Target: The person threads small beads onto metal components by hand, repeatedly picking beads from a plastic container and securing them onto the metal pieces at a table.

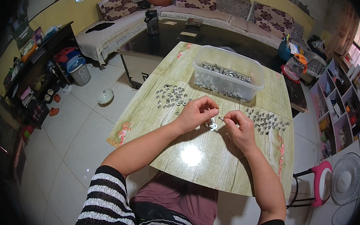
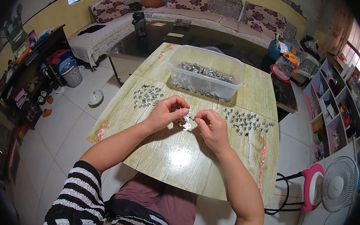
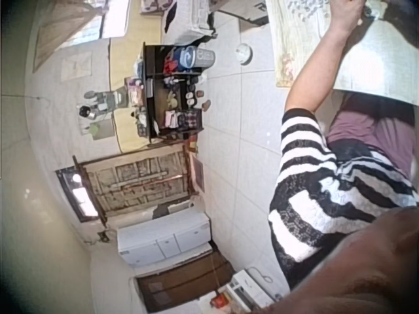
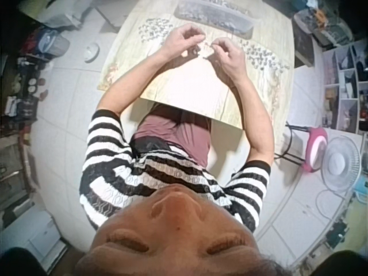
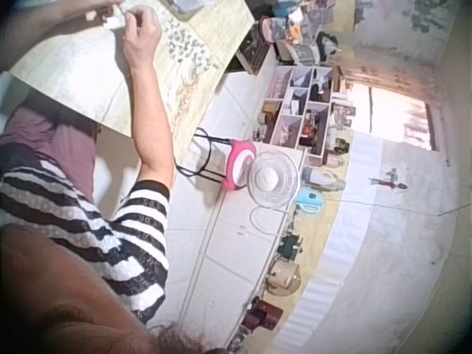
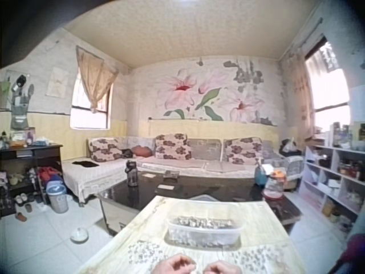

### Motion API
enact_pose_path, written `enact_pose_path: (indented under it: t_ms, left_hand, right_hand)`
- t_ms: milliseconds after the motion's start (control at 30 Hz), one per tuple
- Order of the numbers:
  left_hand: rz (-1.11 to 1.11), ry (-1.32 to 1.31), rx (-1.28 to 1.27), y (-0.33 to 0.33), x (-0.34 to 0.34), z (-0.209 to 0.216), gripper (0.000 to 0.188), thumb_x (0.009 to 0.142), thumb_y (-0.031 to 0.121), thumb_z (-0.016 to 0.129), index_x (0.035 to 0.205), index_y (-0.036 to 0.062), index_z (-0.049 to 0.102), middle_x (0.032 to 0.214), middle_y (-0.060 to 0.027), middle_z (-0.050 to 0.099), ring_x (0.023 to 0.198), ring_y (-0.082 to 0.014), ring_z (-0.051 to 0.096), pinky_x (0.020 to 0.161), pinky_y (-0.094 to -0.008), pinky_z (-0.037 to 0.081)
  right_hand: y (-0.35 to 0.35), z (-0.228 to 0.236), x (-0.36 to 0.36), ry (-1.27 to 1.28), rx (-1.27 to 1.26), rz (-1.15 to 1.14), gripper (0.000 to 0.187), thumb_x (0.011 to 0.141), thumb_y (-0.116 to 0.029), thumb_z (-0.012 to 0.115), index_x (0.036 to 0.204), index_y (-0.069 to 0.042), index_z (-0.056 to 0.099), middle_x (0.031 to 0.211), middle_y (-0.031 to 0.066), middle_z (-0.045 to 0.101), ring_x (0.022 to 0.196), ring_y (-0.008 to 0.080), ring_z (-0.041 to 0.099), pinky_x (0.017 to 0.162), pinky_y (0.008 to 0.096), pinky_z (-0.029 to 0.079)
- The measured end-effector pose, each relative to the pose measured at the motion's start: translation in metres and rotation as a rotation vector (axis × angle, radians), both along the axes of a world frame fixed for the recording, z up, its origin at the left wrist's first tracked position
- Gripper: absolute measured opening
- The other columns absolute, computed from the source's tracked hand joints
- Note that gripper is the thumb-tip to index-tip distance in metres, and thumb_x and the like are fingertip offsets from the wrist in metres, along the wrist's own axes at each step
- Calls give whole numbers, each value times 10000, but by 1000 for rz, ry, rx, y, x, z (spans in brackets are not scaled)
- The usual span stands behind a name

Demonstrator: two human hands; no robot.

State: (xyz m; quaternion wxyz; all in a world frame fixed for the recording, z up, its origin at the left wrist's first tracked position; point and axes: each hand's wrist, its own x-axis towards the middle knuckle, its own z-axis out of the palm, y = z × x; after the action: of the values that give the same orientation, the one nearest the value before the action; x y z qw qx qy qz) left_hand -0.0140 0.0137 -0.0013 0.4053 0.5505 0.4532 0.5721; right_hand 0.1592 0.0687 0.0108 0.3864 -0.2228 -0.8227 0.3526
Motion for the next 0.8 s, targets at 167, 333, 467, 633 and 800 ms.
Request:
enact_pose_path:
  t_ms: [167, 333, 467, 633, 800]
  left_hand:
    - [20, 28, -28, 2, -5, 1, 145, 767, 104, 612, 877, 35, 548, 678, 17, 549, 562, -36, 501, 498, -168, 403]
    - [121, -25, -75, -2, -21, 25, 144, 753, 116, 628, 869, 43, 584, 748, 20, 561, 675, -43, 500, 608, -182, 409]
    - [125, 4, -75, -9, -44, 45, 180, 749, 121, 629, 902, 35, 591, 754, 13, 563, 697, -47, 500, 636, -192, 406]
    - [137, 191, -170, -20, -66, 62, 204, 715, 74, 648, 904, 21, 595, 794, -4, 589, 732, -56, 541, 670, -194, 429]
    - [163, 553, -338, -30, -90, 42, 173, 680, 31, 653, 847, 5, 616, 754, -23, 609, 685, -76, 555, 637, -207, 446]
  right_hand:
    - [8, -5, 1, 19, -35, -2, 82, 743, -62, 584, 787, -5, 543, 720, 71, 553, 616, 144, 531, 555, 243, 432]
    - [11, -5, 3, 4, -6, -67, 84, 740, -75, 591, 775, -10, 550, 703, 70, 550, 608, 151, 530, 553, 246, 425]
    - [14, -7, 5, 32, 20, -64, 88, 740, -80, 590, 777, -10, 552, 707, 69, 554, 608, 150, 530, 555, 248, 426]
    - [14, -6, 5, 41, 7, -72, 96, 738, -92, 592, 775, -12, 552, 699, 70, 555, 604, 154, 531, 553, 252, 429]
    - [15, -6, 6, 42, 24, -75, 97, 736, -95, 594, 772, -14, 552, 696, 71, 554, 598, 154, 531, 552, 251, 430]
